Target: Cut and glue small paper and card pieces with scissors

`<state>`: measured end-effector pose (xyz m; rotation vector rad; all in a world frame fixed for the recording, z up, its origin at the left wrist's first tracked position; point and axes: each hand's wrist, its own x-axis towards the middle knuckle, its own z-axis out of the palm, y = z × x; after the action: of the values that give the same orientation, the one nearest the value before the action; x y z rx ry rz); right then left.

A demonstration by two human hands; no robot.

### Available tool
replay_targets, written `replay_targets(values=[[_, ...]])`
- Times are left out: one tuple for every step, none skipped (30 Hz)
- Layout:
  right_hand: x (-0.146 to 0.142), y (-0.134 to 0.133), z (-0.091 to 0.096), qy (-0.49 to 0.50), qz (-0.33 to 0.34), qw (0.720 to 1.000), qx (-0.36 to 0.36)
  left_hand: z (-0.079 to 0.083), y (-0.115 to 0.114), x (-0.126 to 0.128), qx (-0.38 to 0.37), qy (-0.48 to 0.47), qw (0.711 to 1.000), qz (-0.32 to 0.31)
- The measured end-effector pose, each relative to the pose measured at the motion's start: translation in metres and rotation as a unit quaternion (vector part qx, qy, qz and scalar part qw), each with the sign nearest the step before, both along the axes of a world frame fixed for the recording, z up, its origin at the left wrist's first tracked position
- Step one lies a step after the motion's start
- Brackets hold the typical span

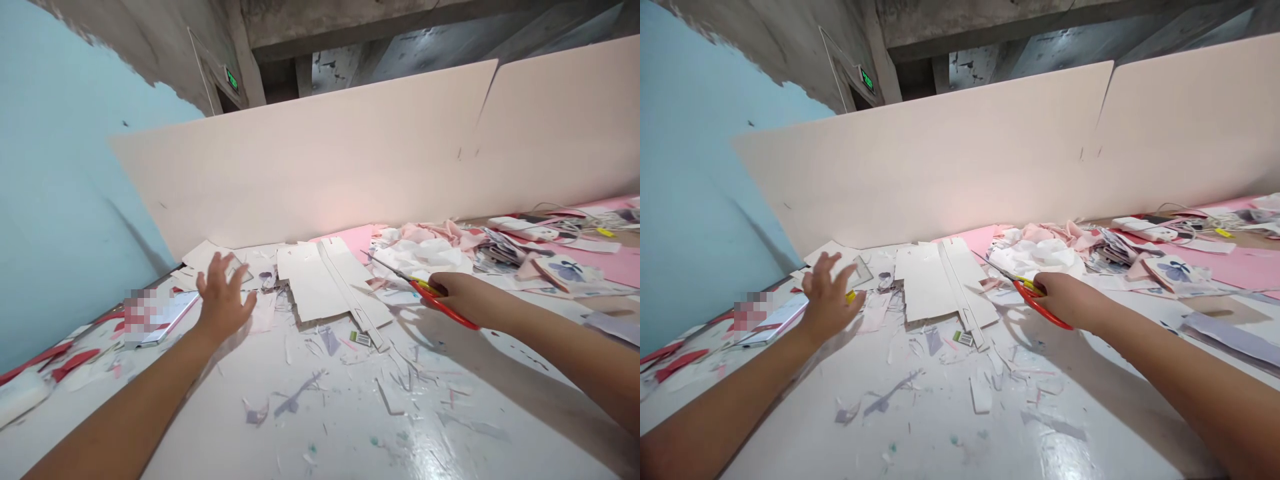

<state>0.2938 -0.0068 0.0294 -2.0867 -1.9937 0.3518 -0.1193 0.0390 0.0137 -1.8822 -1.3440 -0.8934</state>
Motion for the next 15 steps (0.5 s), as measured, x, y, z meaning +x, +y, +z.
replay_targets(values=[[0.0,0.0,0.0,0.052,0.013,0.999,0.0,0.0,-0.004,0.006,-0.008,0.047,0.999,-0.025],[-0.001,-0.001,0.0,0.116,0.029,0.993,-0.006,0.0,-0.009,0.013,-0.031,0.086,0.994,-0.057],[-0.002,-0.003,0.0,0.183,0.05,0.982,-0.019,0.0,-0.013,0.02,-0.068,0.111,0.987,-0.094],[-0.005,-0.005,0.0,0.247,0.076,0.965,-0.039,0.0,-0.016,0.026,-0.119,0.119,0.978,-0.126],[-0.009,-0.008,0.0,0.301,0.102,0.946,-0.062,0.0,-0.02,0.033,-0.175,0.102,0.968,-0.148],[-0.013,-0.012,0.0,0.345,0.124,0.926,-0.085,0.001,-0.022,0.04,-0.236,0.063,0.958,-0.151],[-0.018,-0.015,0.0,0.379,0.14,0.908,-0.109,0.001,-0.025,0.046,-0.299,0.006,0.944,-0.139],[-0.023,-0.019,-0.001,0.407,0.146,0.892,-0.132,0.002,-0.026,0.052,-0.364,-0.054,0.921,-0.125],[-0.028,-0.022,-0.002,0.432,0.146,0.876,-0.154,0.003,-0.026,0.057,-0.429,-0.117,0.889,-0.111],[-0.033,-0.025,-0.003,0.456,0.145,0.862,-0.171,0.004,-0.025,0.062,-0.488,-0.183,0.847,-0.102],[-0.037,-0.028,-0.005,0.472,0.147,0.85,-0.181,0.005,-0.023,0.065,-0.539,-0.247,0.799,-0.099],[-0.041,-0.03,-0.006,0.483,0.155,0.842,-0.183,0.006,-0.021,0.068,-0.576,-0.304,0.752,-0.1],[-0.045,-0.032,-0.008,0.492,0.163,0.836,-0.183,0.006,-0.018,0.07,-0.602,-0.349,0.711,-0.103],[-0.047,-0.034,-0.009,0.497,0.172,0.831,-0.181,0.007,-0.016,0.072,-0.617,-0.382,0.68,-0.108],[-0.049,-0.035,-0.01,0.5,0.181,0.828,-0.18,0.007,-0.013,0.075,-0.627,-0.402,0.658,-0.113]])
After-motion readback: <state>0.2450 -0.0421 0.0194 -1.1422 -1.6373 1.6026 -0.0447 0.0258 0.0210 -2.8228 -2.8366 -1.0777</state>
